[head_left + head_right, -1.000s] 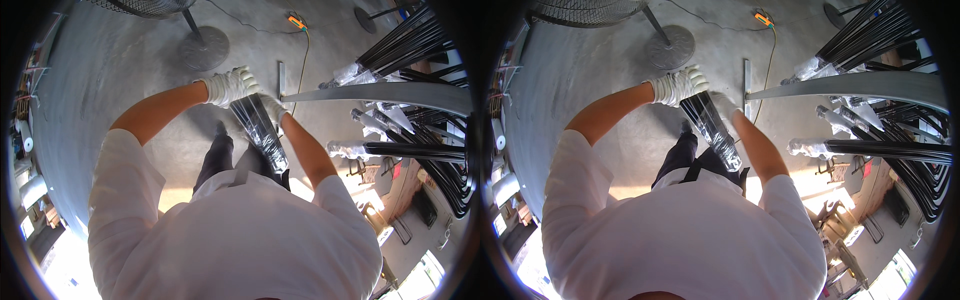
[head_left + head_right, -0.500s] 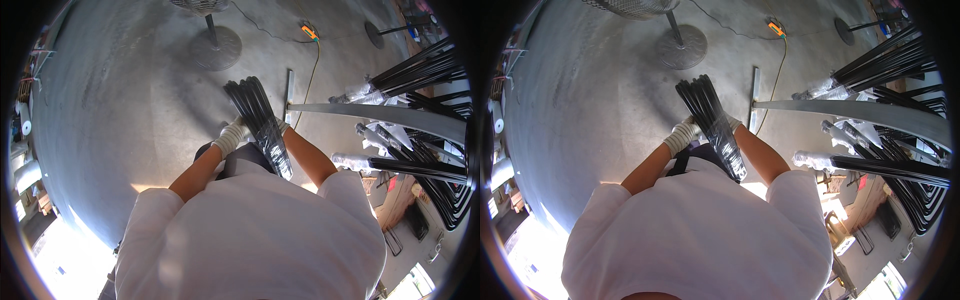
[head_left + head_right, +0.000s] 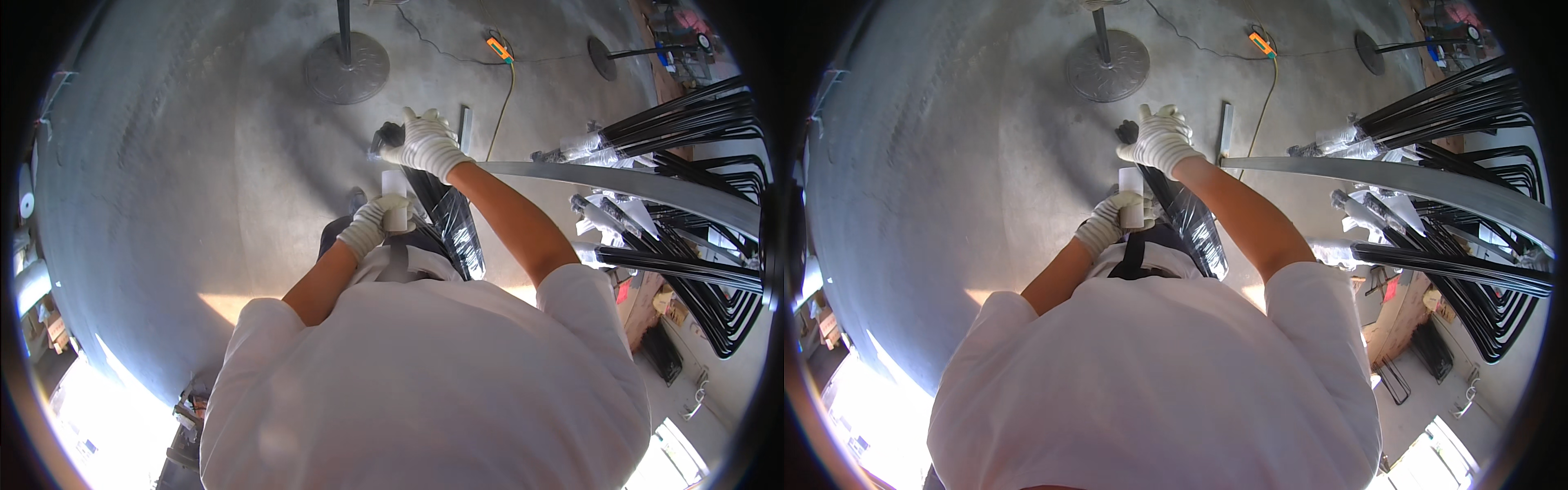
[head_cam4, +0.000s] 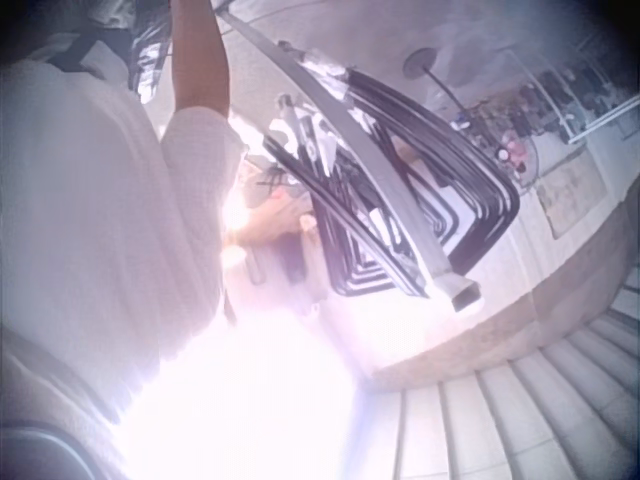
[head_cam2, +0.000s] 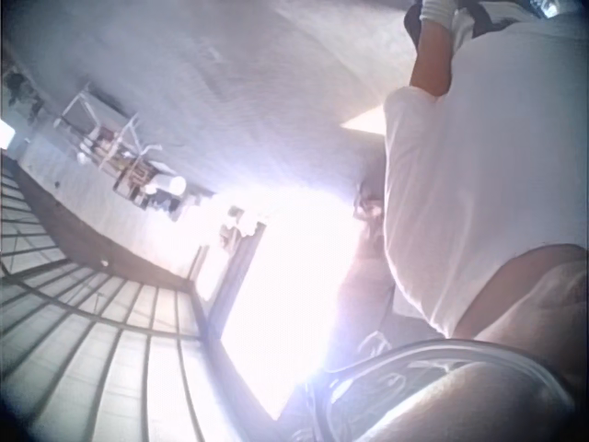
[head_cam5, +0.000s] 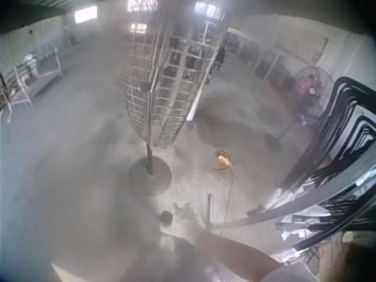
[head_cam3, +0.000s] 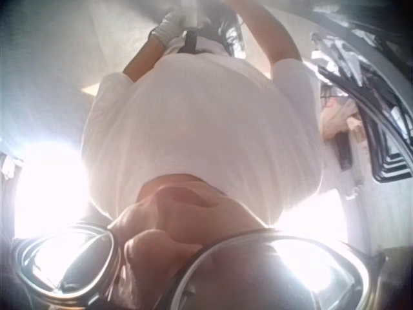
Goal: The person wraps bundles of black metal frames with plastic wrap by hand. They pull the wrap from a small roll, circling it around the frames multiple times to secure them together before picking up the next bundle.
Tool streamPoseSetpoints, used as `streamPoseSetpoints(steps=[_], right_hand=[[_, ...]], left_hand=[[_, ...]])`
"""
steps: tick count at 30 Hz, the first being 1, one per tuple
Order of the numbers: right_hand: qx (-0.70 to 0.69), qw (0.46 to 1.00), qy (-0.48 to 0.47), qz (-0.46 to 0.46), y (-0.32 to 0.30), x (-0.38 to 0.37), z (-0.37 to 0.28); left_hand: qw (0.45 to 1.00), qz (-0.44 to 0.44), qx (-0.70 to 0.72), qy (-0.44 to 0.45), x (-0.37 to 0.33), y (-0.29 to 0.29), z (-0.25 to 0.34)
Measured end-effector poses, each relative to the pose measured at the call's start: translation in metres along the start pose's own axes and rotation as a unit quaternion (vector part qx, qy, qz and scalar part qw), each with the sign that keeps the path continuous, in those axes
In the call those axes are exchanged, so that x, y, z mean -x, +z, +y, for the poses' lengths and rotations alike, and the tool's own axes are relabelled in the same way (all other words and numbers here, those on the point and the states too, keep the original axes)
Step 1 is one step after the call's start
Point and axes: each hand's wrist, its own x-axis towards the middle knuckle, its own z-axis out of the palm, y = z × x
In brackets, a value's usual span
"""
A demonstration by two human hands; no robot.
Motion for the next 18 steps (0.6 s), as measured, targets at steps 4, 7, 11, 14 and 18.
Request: streamPoseSetpoints(steps=[4,7,11,14,18], right_hand=[[0.093,0.995,0.032,-0.012,0.0,-0.009,-0.02],[0.071,0.996,0.005,-0.047,-0.002,-0.008,-0.021],[0.108,0.943,-0.303,-0.082,0.017,-0.041,0.044],[0.037,0.924,-0.376,-0.061,0.06,-0.032,0.08],[-0.253,0.952,-0.108,-0.134,0.022,0.028,0.064]], left_hand=[[0.988,-0.088,0.116,0.056,0.037,0.023,0.006],[0.992,-0.028,0.086,0.084,0.046,0.047,0.009],[0.986,-0.056,0.142,0.068,0.029,0.06,0.014],[0.993,-0.091,0.081,-0.004,0.034,0.069,0.042],[0.93,-0.113,-0.34,-0.085,0.005,0.062,0.067]])
